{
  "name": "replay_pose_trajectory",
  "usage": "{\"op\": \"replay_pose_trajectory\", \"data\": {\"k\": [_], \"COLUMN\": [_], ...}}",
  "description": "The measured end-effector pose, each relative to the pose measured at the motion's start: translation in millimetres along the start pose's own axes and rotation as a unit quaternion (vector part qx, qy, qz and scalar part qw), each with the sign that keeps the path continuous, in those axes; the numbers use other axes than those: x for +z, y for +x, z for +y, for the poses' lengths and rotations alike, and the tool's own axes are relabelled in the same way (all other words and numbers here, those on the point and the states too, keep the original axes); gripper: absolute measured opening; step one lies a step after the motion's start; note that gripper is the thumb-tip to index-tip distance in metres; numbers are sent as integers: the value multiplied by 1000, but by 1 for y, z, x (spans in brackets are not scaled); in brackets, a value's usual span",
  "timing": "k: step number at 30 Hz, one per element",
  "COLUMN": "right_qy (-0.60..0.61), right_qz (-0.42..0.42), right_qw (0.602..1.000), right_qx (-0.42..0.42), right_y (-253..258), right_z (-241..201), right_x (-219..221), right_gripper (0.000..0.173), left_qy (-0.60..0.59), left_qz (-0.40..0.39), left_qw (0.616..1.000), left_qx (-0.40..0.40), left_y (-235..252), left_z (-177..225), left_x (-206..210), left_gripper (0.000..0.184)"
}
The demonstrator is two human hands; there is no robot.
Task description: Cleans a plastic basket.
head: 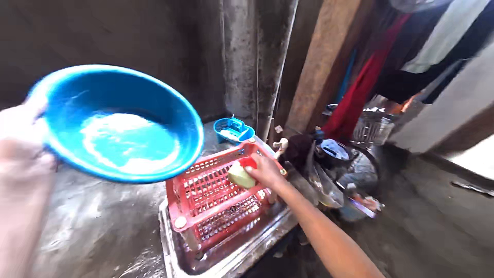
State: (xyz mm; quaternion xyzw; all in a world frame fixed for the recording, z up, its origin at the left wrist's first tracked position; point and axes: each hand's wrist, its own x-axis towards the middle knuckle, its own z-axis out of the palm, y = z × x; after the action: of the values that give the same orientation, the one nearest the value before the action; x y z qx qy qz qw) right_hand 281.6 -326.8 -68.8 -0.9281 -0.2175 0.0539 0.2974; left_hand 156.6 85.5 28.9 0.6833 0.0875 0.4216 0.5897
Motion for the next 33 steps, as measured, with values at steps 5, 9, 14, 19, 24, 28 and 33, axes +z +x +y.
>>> {"op": "replay_pose_trajectory", "data": {"k": [5, 9, 14, 19, 24, 28, 33], "right_qy": [176, 178, 27, -36, -32, -54, -49], "right_qz": [71, 80, 80, 94, 96, 77, 60], "right_qw": [981, 978, 995, 994, 995, 996, 997], "right_qx": [42, 70, 49, 40, 23, 5, -9], "right_y": [48, 74, 82, 80, 76, 79, 89], "right_z": [13, 2, -21, -14, 0, 5, -4], "right_x": [-5, -9, -43, -84, -83, -73, -70], "right_gripper": [35, 35, 31, 26, 28, 30, 30], "left_qy": [34, 32, 99, 107, 83, 74, 130], "left_qz": [14, -54, -81, -94, -120, -152, -137], "left_qw": [999, 986, 933, 918, 912, 885, 849], "left_qx": [0, 157, 337, 371, 384, 433, 493], "left_y": [0, -7, -12, -31, -49, -57, -54], "left_z": [35, 51, 54, 37, 10, 12, 40], "left_x": [109, 167, 226, 269, 296, 291, 210], "left_gripper": [26, 26, 34, 36, 32, 27, 25]}}
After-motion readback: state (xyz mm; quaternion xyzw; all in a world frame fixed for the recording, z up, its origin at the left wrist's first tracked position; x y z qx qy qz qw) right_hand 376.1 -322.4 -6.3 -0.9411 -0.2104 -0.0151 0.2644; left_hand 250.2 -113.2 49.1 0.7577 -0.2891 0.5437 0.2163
